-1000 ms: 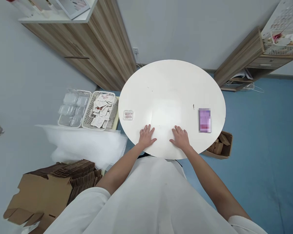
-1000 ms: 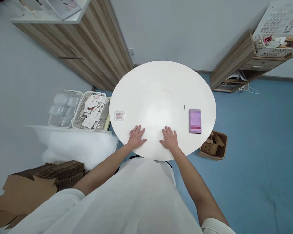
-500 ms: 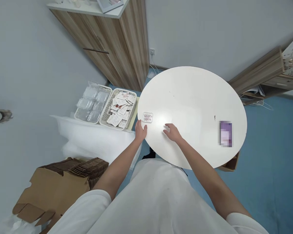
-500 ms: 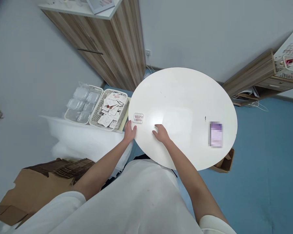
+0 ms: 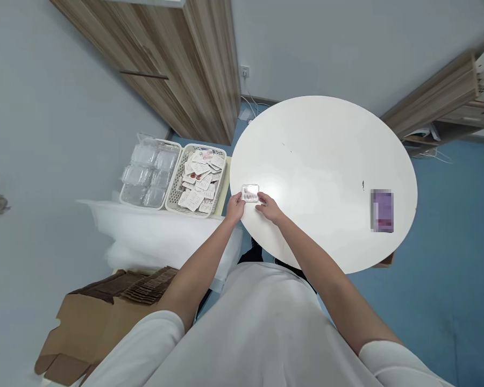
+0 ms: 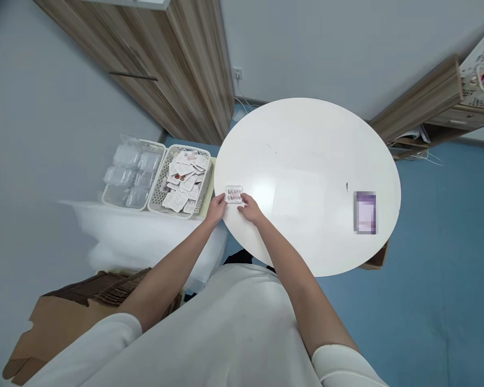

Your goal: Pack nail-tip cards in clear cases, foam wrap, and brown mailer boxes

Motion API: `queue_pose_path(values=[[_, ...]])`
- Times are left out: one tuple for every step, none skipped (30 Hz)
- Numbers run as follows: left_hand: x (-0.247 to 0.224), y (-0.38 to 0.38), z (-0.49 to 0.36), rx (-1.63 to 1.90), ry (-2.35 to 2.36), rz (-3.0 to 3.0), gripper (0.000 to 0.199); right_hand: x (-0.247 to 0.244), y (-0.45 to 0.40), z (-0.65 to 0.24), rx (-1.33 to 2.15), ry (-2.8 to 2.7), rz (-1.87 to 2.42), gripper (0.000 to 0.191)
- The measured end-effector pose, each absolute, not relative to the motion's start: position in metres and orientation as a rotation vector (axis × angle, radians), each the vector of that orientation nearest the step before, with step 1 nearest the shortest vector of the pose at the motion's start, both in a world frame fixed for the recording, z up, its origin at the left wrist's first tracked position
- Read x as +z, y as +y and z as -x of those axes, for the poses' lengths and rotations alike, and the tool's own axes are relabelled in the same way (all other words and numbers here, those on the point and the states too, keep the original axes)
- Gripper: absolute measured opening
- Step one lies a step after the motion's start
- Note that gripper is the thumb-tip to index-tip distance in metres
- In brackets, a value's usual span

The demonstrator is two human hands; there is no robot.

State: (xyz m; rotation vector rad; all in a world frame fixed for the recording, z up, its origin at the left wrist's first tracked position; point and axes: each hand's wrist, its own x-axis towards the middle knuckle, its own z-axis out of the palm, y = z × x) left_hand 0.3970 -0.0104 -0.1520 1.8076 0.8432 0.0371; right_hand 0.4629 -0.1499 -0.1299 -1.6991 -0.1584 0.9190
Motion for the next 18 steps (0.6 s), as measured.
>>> queue_pose_path(values=[[-0.152,-0.013,-0.397,0.039,0.83,-1.79,0.042,-0.129,-0.154,-0.462,0.911,-0.148,1.699,0.057],[-0.152,-0.018,-0.397,0.039,0.81,-1.775,0.042,-0.127,-0.161,-0.462,0.898,-0.14,1.702,0.057],[-0.151,-0.023,-0.397,0.037,0.788,-1.762,0.042,-0.125,-0.168,-0.461,0.879,-0.135,1.705,0.056],[-0.149,-0.03,-0.397,0.034,0.763,-1.752,0.042,-0.123,-0.178,-0.461,0.854,-0.134,1.71,0.055],[-0.148,-0.038,-0.398,0.031,0.737,-1.742,0.041,-0.121,-0.189,-0.461,0.826,-0.134,1.718,0.054],[-0.146,-0.047,-0.399,0.028,0.709,-1.73,0.041,-0.119,-0.202,-0.461,0.797,-0.136,1.728,0.052],[-0.143,-0.057,-0.401,0.022,0.681,-1.719,0.041,-0.117,-0.216,-0.461,0.768,-0.14,1.739,0.05],[-0.14,-0.069,-0.402,0.014,0.651,-1.712,0.04,-0.115,-0.232,-0.462,0.74,-0.143,1.75,0.047],[-0.138,-0.082,-0.404,-0.001,0.618,-1.711,0.039,-0.113,-0.249,-0.462,0.715,-0.147,1.763,0.045],[-0.135,-0.095,-0.406,-0.02,0.584,-1.716,0.038,-0.112,-0.266,-0.462,0.692,-0.15,1.777,0.042],[-0.132,-0.109,-0.407,-0.041,0.552,-1.727,0.037,-0.11,-0.285,-0.462,0.668,-0.152,1.794,0.04],[-0.13,-0.123,-0.407,-0.064,0.518,-1.743,0.036,-0.109,-0.303,-0.461,0.658,-0.157,1.814,0.037],[-0.129,-0.138,-0.407,-0.089,0.483,-1.76,0.036,-0.109,-0.32,-0.46,0.644,-0.16,1.839,0.035],[-0.128,-0.151,-0.406,-0.114,0.451,-1.773,0.035,-0.109,-0.337,-0.458,0.637,-0.164,1.854,0.034],[-0.128,-0.164,-0.405,-0.139,0.427,-1.783,0.035,-0.11,-0.352,-0.455,0.633,-0.159,1.866,0.033],[-0.128,-0.176,-0.402,-0.16,0.412,-1.789,0.035,-0.111,-0.366,-0.452,0.631,-0.154,1.877,0.033],[-0.128,-0.186,-0.399,-0.179,0.406,-1.793,0.035,-0.113,-0.377,-0.448,0.635,-0.154,1.884,0.033],[-0.128,-0.195,-0.395,-0.196,0.41,-1.795,0.035,-0.115,-0.387,-0.445,0.642,-0.155,1.888,0.032]])
